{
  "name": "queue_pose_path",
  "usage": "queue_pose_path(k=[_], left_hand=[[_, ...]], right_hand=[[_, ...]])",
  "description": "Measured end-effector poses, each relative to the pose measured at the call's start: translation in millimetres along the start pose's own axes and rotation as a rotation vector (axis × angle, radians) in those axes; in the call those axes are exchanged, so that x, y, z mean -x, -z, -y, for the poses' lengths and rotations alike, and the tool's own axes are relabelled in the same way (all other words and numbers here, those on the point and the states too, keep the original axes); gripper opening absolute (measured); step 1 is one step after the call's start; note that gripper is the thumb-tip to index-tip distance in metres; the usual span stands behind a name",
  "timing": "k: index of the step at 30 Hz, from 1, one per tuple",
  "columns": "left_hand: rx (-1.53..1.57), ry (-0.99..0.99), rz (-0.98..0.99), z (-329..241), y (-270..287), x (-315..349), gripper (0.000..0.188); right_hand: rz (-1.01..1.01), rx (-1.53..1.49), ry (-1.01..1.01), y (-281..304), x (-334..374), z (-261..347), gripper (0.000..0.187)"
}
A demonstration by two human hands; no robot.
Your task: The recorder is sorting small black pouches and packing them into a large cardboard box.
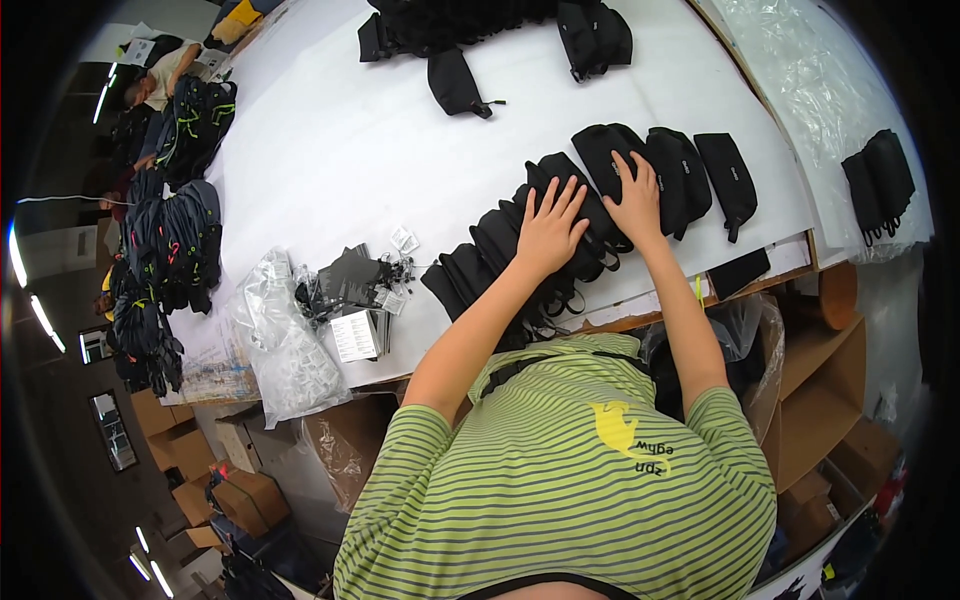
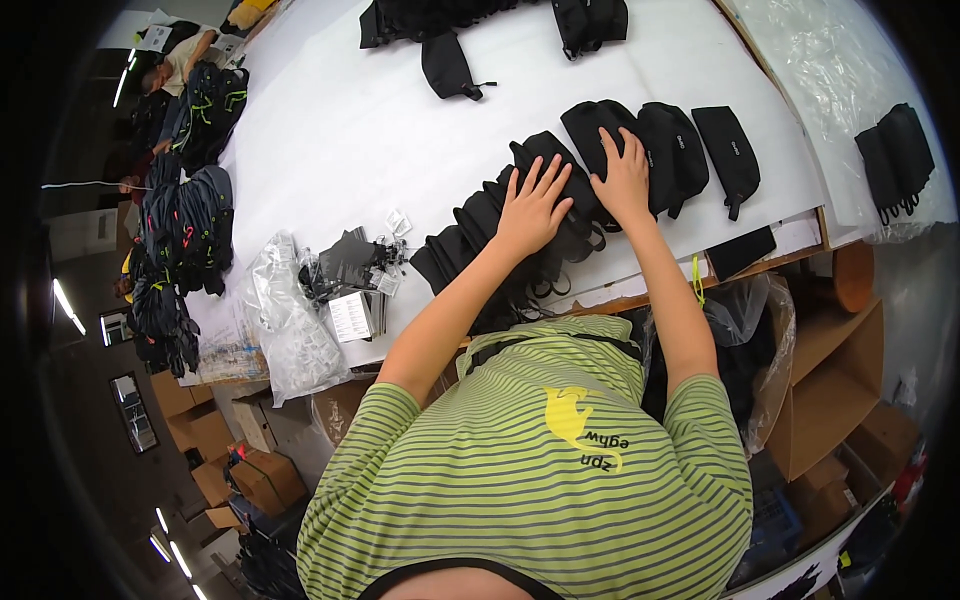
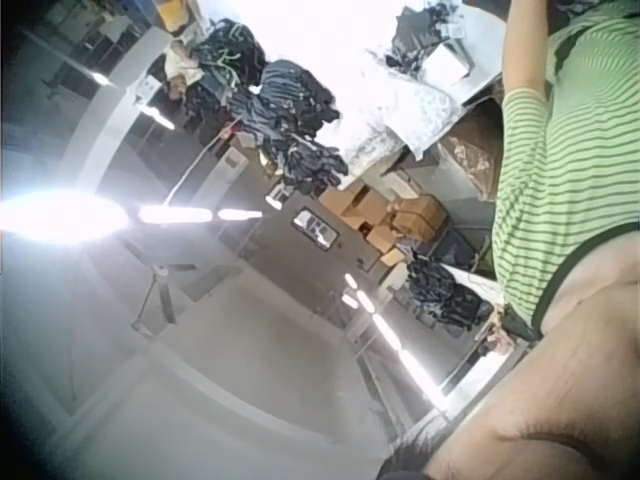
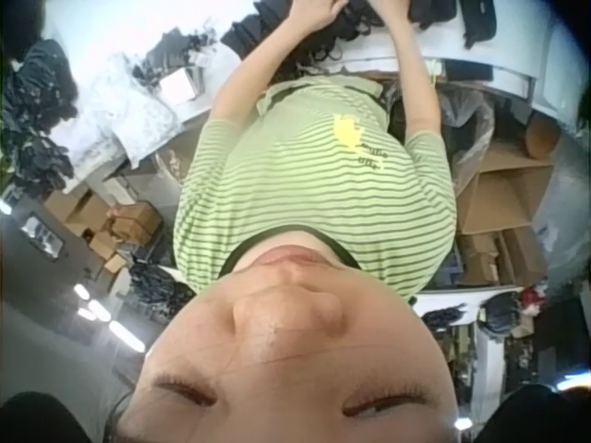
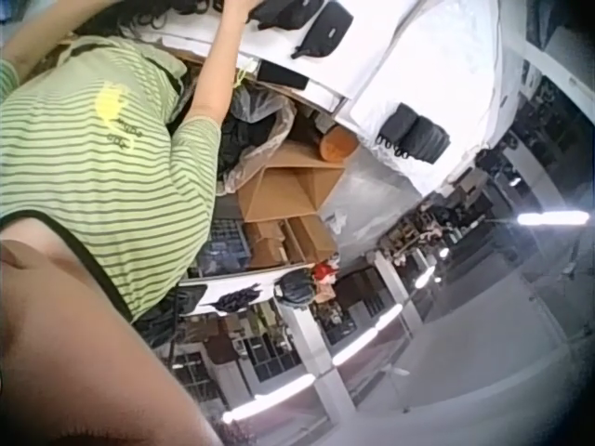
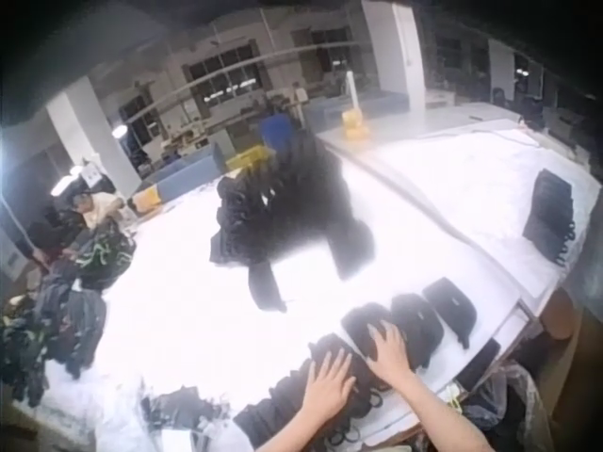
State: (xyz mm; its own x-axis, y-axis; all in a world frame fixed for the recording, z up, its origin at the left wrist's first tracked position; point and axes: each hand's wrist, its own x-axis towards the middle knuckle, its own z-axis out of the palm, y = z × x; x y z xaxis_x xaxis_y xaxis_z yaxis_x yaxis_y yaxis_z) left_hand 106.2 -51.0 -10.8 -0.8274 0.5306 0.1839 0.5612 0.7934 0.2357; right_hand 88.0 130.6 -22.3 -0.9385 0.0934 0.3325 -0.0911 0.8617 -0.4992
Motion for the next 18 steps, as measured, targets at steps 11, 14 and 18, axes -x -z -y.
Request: queue_pose_path(k=[11,14,18], left_hand=[[0.129,0.083,-0.144,-8,7,3,0.061],[0.14,0.067,-0.157,-7,6,5,0.057],[0.067,0.028,-0.172,-7,3,5,0.053]], right_hand=[[0.116,-0.441,-0.136,8,-20,-29,0.074],[0.123,-0.398,-0.083,8,-18,-31,0.065],[0.252,0.054,-0.021,1,-7,-3,0.078]])
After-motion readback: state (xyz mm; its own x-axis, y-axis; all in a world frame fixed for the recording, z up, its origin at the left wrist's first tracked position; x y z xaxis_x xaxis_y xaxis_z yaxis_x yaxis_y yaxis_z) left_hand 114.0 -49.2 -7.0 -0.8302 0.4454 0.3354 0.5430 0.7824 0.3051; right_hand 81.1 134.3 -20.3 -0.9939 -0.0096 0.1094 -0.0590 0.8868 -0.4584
